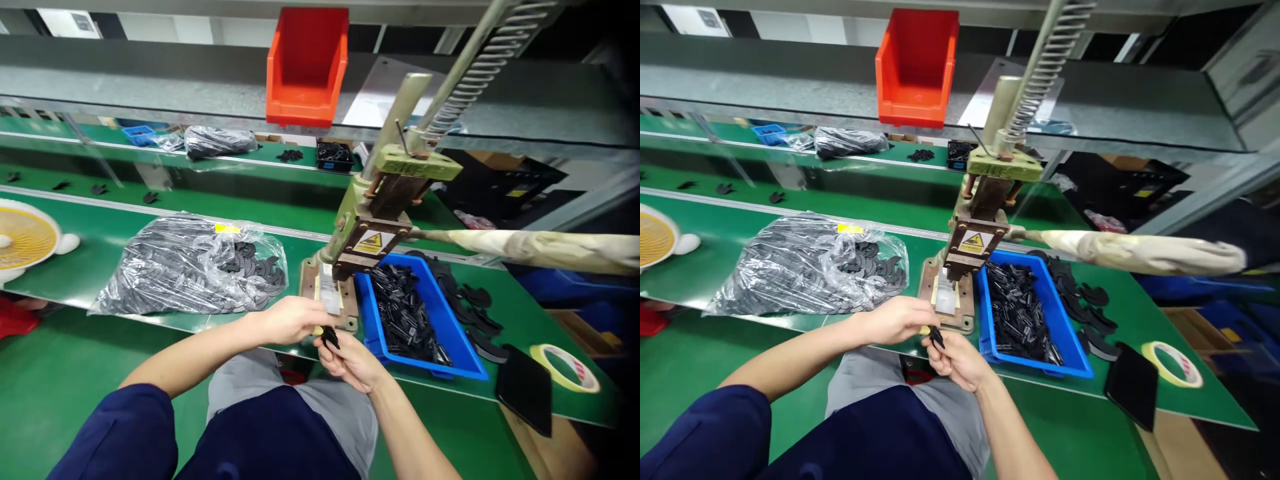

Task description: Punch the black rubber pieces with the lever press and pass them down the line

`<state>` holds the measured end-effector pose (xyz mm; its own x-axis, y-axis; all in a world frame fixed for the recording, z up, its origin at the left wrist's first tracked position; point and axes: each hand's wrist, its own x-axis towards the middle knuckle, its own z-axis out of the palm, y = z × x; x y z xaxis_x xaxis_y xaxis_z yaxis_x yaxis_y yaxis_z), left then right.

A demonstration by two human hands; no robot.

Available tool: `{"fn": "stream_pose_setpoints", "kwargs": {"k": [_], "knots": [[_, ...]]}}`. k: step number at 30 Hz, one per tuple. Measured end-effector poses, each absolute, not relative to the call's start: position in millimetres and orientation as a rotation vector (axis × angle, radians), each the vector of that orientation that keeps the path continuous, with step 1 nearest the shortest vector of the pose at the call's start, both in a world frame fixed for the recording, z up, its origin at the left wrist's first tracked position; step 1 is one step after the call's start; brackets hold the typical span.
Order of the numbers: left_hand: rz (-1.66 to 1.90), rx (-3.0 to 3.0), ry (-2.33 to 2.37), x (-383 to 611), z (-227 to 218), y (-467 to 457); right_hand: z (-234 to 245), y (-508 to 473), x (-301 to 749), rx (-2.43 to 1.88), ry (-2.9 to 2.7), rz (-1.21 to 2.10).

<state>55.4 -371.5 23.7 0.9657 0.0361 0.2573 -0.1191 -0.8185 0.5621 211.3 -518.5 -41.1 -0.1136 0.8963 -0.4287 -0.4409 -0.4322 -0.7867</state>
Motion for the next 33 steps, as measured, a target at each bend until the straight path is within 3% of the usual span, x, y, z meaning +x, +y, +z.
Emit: {"fn": "stream_pose_setpoints", "kwargs": {"k": [12, 15, 18, 27, 33], "knots": [[0.225, 2.352, 0.073, 57, 47, -387, -40, -551, 199, -1.220, -0.594, 1.495], [0.134, 1.997, 0.265, 56, 40, -386, -40, -548, 201, -1.221, -0.609, 1.536], [0.162, 1.539, 0.522, 54, 22, -369, -48, -539, 205, -1.426, -0.785, 1.346], [1.008, 1.286, 1.258, 22, 0, -169, -108, -526, 216, -1.793, -1.052, 0.695], [1.191, 1.223, 1.706, -23, -1, -36, -125, -525, 209, -1.727, -1.353, 0.307]]}}
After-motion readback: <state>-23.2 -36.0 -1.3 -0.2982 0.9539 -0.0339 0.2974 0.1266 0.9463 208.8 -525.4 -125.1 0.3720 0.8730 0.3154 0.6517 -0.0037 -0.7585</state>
